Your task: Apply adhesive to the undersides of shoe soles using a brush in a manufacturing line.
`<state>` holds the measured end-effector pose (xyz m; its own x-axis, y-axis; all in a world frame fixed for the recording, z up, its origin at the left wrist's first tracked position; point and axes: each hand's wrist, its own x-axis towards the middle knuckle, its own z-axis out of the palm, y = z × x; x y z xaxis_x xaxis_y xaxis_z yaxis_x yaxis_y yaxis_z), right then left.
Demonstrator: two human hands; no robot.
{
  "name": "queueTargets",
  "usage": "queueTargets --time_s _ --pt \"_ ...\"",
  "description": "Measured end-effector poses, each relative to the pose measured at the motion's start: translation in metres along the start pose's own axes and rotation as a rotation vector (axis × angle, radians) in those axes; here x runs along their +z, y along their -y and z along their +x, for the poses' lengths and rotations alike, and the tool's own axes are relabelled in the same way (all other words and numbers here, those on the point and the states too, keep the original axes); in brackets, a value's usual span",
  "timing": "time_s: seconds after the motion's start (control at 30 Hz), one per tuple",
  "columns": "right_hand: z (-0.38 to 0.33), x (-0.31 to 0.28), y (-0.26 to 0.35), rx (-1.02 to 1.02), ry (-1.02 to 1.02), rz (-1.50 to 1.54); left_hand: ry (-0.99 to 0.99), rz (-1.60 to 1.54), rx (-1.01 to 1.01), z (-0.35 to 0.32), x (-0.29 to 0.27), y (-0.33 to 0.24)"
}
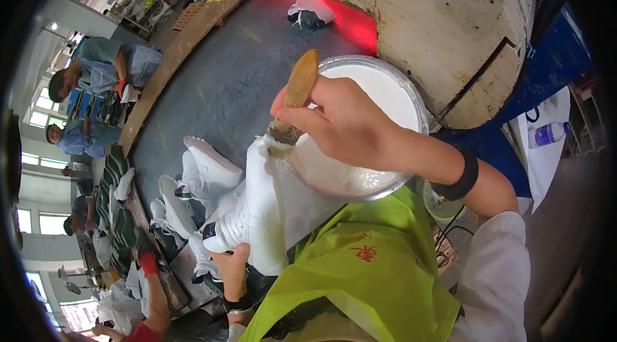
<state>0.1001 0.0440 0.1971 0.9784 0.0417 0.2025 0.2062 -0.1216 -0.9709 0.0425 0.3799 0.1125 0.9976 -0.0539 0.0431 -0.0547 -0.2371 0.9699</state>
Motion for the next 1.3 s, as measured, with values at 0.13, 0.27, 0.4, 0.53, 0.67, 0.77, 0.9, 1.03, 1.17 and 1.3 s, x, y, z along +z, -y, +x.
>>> queueTargets --time_s 0.13,0.27,0.4,0.53,0.67,0.77,0.9,1.03,1.17,1.3 --pt "-0.015 0.005 0.008 -0.042 0.059 -0.046 -0.015 0.054 -0.048 0.001 -0.003 0.003" --pt "-0.005 -0.003 0.007 -0.074 0.017 -0.019 -0.002 0.017 -0.048 0.002 -0.004 0.001" --pt "0.011 0.01 0.004 -0.08 -0.12 -0.022 -0.036 -0.01 -0.062 0.003 0.002 -0.005" --pt "-0.01 0.015 -0.003 -0.258 -0.1 -0.168 -0.02 0.015 -0.049 0.004 0.006 -0.004" --pt "-0.023 0.012 -0.002 -0.256 -0.053 -0.136 0.001 0.029 -0.13 0.009 0.006 -0.002" --pt "-0.019 -0.001 -0.006 0.036 -0.183 -0.162 -0.001 -0.148 -0.2 0.017 0.001 0.008" --pt "-0.011 -0.02 -0.067 0.051 -0.34 -0.325 0.059 -0.572 -0.529 0.023 -0.002 0.016" --pt "-0.006 -0.018 -0.121 0.093 -0.298 -0.674 0.319 -0.576 -0.616 0.035 0.016 -0.017" --pt "-0.006 -0.023 -0.129 0.221 -0.189 -0.935 0.385 -0.515 -0.546 0.036 0.027 0.001" --pt "-0.003 -0.036 -0.102 0.244 -0.269 -0.278 0.516 -0.372 -0.499 0.04 0.026 0.022"
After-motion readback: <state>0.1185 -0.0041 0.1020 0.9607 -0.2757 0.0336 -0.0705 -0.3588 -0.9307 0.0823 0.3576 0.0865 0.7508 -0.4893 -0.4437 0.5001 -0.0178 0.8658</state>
